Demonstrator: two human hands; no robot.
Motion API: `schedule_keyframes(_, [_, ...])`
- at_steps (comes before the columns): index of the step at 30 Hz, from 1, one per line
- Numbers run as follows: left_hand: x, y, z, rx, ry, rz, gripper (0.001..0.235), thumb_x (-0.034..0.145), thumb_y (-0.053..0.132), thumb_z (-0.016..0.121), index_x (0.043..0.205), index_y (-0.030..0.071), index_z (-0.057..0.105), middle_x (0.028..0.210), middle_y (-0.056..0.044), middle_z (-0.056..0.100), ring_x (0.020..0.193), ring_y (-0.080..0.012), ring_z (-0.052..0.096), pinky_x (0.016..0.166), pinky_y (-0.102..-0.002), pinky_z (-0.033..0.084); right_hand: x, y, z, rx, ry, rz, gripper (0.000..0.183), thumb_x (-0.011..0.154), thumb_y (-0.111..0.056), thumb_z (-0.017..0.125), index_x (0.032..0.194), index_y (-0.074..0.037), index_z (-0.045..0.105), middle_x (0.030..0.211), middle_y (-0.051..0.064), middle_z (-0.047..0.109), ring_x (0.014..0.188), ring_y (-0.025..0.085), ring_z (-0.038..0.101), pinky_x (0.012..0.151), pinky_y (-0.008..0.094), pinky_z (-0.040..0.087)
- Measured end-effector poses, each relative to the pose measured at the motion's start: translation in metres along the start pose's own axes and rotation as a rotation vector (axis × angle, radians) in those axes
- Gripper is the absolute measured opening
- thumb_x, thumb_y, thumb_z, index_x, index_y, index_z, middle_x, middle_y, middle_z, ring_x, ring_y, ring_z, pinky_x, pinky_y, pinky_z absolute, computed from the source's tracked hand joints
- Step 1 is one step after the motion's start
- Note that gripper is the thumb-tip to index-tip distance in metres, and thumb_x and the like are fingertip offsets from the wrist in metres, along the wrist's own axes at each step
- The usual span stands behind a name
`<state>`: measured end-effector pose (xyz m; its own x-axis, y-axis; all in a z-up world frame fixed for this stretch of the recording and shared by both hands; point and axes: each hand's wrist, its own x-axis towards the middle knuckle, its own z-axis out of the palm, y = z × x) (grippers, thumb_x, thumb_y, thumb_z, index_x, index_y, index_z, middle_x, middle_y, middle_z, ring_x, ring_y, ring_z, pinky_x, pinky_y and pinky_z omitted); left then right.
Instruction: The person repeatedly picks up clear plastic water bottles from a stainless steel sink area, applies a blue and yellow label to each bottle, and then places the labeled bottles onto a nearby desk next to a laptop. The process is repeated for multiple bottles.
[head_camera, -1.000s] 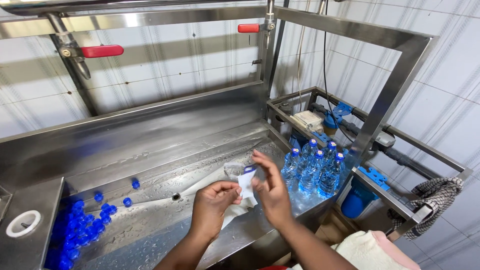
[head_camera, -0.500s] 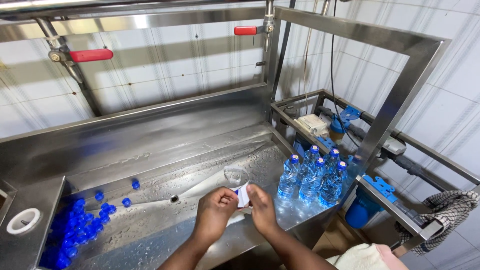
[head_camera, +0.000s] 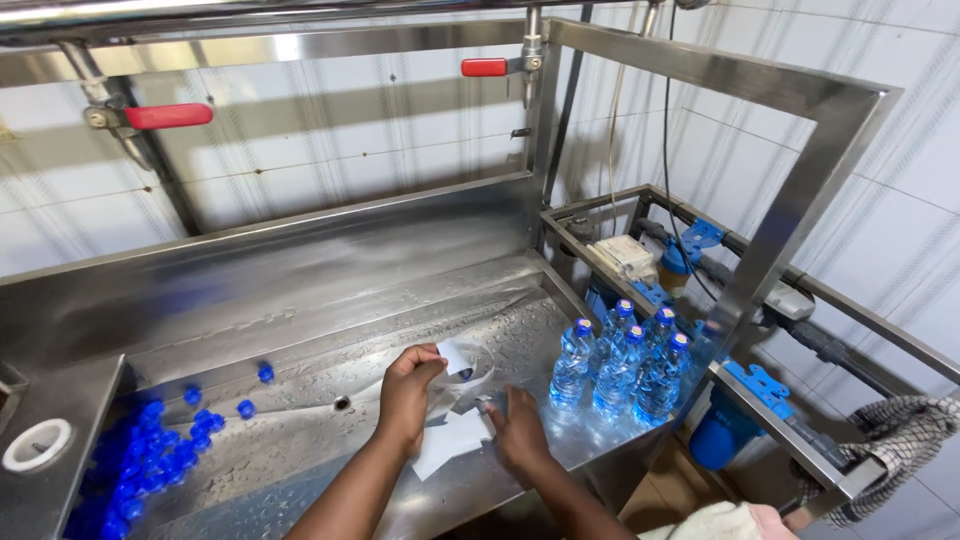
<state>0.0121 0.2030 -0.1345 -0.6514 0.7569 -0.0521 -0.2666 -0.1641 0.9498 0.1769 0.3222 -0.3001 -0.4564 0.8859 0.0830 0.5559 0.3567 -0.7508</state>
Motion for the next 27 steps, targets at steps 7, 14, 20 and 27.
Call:
schedule_keyframes(7, [0.027,-0.078,0.040,-0.059,0.102,-0.173,0.005,0.091,0.013,0.074,0.086,0.014,0.073,0.086,-0.005,0.070,0.087,-0.0172,0.066,0.091,-0.038,0.045,-0.016,-0.034,-0.017,0.796,0.077,-0.139,0.097,0.070,-0.024,0.105,0.148,-0.020,0.045,0.155,0.009,0.057,0.137,0.021,0.066,0.097,0.043,0.068])
schedule_keyframes(14, [0.027,-0.117,0.078,-0.029,0.089,-0.376,0.009,0.089,0.021,0.075,0.096,0.014,0.073,0.097,-0.004,0.072,0.101,-0.0183,0.068,0.106,-0.042,0.043,-0.026,0.033,-0.037,0.996,0.306,0.018,0.027,0.093,-0.004,0.083,0.113,-0.009,0.066,0.093,0.010,0.073,0.076,0.017,0.074,0.076,0.030,0.058])
schedule_keyframes(20, [0.022,-0.152,0.117,0.114,-0.010,-0.514,0.053,0.095,0.045,0.070,0.134,0.009,0.074,0.136,-0.008,0.073,0.135,-0.0234,0.064,0.113,-0.045,0.041,-0.073,0.069,-0.121,0.982,0.486,0.266,0.013,0.099,-0.007,0.081,0.111,-0.003,0.077,0.090,0.012,0.078,0.078,0.021,0.075,0.076,0.031,0.059])
schedule_keyframes(27, [0.112,-0.331,0.164,0.601,-0.209,0.207,0.136,0.058,0.031,0.114,0.166,-0.002,0.037,0.163,-0.023,0.050,0.152,-0.0356,0.053,0.128,-0.044,0.041,-0.124,0.112,-0.201,0.437,0.644,0.325,0.015,0.093,-0.019,0.087,0.099,-0.006,0.090,0.070,0.004,0.074,0.065,0.012,0.062,0.062,0.029,0.049])
